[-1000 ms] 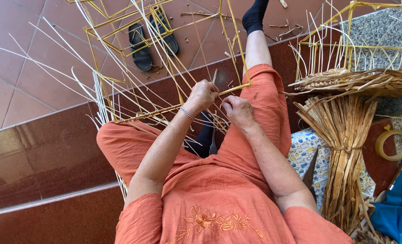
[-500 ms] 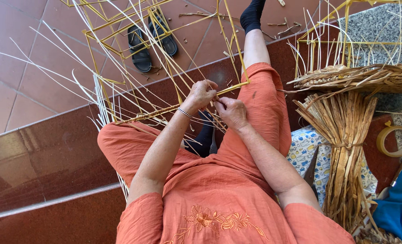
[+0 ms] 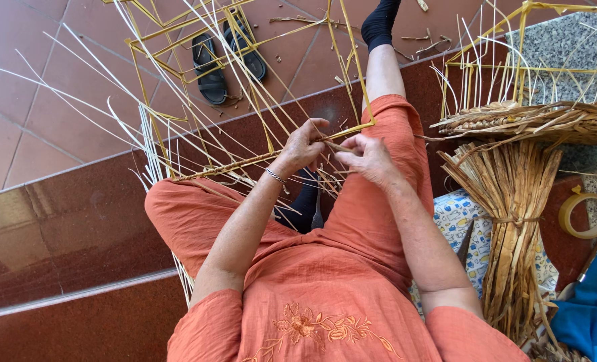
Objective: The person sits on the floor and weaves thin dried plant strips into a rectangular basket frame. They repeatedly insert and pull strips through the frame, adjusting tension and alignment by hand.
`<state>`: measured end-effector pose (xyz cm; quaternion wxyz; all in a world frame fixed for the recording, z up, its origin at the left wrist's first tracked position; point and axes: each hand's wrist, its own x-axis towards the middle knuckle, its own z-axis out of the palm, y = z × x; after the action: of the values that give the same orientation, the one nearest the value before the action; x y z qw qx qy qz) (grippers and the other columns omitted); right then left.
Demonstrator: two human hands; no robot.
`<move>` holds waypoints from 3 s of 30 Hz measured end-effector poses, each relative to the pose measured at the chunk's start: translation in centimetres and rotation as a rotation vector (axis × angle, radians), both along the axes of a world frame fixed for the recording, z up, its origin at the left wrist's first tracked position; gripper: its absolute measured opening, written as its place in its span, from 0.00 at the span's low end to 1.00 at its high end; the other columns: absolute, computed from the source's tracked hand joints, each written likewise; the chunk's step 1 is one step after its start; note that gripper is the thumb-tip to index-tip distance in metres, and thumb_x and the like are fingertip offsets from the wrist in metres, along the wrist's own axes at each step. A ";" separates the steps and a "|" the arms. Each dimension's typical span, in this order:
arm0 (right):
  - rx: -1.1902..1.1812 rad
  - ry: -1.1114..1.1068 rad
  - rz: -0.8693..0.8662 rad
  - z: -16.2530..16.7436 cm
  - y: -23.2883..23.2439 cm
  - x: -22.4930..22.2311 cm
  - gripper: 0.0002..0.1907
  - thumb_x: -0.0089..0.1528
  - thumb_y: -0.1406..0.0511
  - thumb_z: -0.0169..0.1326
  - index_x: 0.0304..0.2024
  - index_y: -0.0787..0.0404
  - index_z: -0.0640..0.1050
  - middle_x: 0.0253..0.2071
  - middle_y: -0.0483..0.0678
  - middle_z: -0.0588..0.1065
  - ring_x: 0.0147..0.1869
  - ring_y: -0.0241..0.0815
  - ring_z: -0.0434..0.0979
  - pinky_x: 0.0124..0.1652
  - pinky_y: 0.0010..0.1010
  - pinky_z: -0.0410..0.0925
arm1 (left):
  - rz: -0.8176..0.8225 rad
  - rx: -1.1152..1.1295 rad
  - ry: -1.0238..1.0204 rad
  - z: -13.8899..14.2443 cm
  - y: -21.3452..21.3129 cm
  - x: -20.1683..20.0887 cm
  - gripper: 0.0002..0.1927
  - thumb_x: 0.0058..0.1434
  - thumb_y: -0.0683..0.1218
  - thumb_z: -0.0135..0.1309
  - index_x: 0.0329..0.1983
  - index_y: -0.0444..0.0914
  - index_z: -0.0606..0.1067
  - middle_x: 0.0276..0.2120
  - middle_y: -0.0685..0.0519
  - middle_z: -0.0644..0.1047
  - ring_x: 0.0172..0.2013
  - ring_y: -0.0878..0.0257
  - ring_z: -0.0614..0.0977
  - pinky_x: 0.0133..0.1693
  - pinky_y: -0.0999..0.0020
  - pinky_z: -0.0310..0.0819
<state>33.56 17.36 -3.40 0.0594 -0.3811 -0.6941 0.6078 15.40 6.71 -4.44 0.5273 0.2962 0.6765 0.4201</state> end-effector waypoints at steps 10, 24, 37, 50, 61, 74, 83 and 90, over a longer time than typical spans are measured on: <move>1.172 -0.058 0.162 1.2 4.3 -6.1 0.16 0.47 0.58 0.74 0.26 0.58 0.80 0.29 0.47 0.77 0.42 0.48 0.75 0.42 0.44 0.65 | 0.055 0.199 0.586 -1.0 -0.5 2.4 0.19 0.60 0.39 0.62 0.53 0.39 0.70 0.36 0.48 0.85 0.38 0.51 0.87 0.38 0.59 0.80; 0.936 0.063 0.157 -0.9 -0.6 -0.9 0.07 0.63 0.63 0.64 0.41 0.59 0.82 0.40 0.48 0.80 0.43 0.44 0.78 0.44 0.36 0.71 | -0.042 -0.216 0.137 0.3 1.6 0.3 0.07 0.64 0.38 0.55 0.43 0.32 0.79 0.25 0.46 0.82 0.13 0.66 0.76 0.14 0.68 0.71; 0.596 -0.009 0.125 -0.6 1.0 -0.1 0.08 0.63 0.62 0.60 0.39 0.60 0.80 0.37 0.50 0.79 0.45 0.53 0.81 0.48 0.45 0.72 | 0.022 -0.046 0.233 -0.7 0.4 1.1 0.17 0.62 0.39 0.56 0.54 0.37 0.72 0.35 0.52 0.85 0.14 0.68 0.77 0.17 0.70 0.73; 0.651 -0.044 0.149 -1.6 -0.9 -0.2 0.06 0.59 0.65 0.60 0.36 0.62 0.82 0.34 0.53 0.80 0.40 0.52 0.81 0.44 0.42 0.73 | 0.014 0.006 0.386 0.0 0.5 1.1 0.24 0.56 0.41 0.61 0.55 0.37 0.68 0.30 0.50 0.84 0.21 0.60 0.82 0.30 0.63 0.78; 1.042 -0.066 0.238 1.2 3.6 -4.6 0.10 0.62 0.63 0.66 0.33 0.62 0.82 0.33 0.52 0.76 0.35 0.45 0.76 0.36 0.39 0.70 | 0.027 0.088 0.458 -0.5 0.3 1.7 0.21 0.59 0.40 0.59 0.54 0.41 0.67 0.36 0.53 0.86 0.37 0.59 0.87 0.42 0.62 0.79; 1.062 -0.032 0.068 0.0 2.7 -3.9 0.06 0.65 0.62 0.67 0.37 0.55 0.83 0.38 0.47 0.79 0.45 0.45 0.75 0.45 0.43 0.68 | 0.033 -0.120 0.081 -0.3 1.0 0.9 0.13 0.65 0.41 0.54 0.53 0.38 0.78 0.36 0.54 0.84 0.18 0.70 0.79 0.16 0.71 0.76; 0.979 -0.013 0.113 -0.8 -1.5 -0.5 0.08 0.55 0.63 0.66 0.30 0.60 0.81 0.34 0.54 0.76 0.38 0.55 0.78 0.40 0.41 0.69 | -0.001 -0.159 0.065 -0.3 1.2 0.9 0.12 0.67 0.42 0.53 0.52 0.34 0.78 0.36 0.51 0.85 0.20 0.68 0.80 0.18 0.71 0.77; 0.927 0.024 0.206 -0.2 0.9 -0.6 0.04 0.68 0.65 0.63 0.39 0.58 0.81 0.35 0.45 0.76 0.39 0.44 0.77 0.47 0.40 0.68 | 0.002 0.017 0.290 -0.5 0.7 1.2 0.26 0.60 0.41 0.60 0.60 0.38 0.65 0.37 0.53 0.86 0.19 0.65 0.81 0.22 0.69 0.77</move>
<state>32.97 18.22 -3.60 0.1705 -0.2365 -0.9257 0.2411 16.60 7.42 -4.92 0.4212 0.3577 0.7422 0.3793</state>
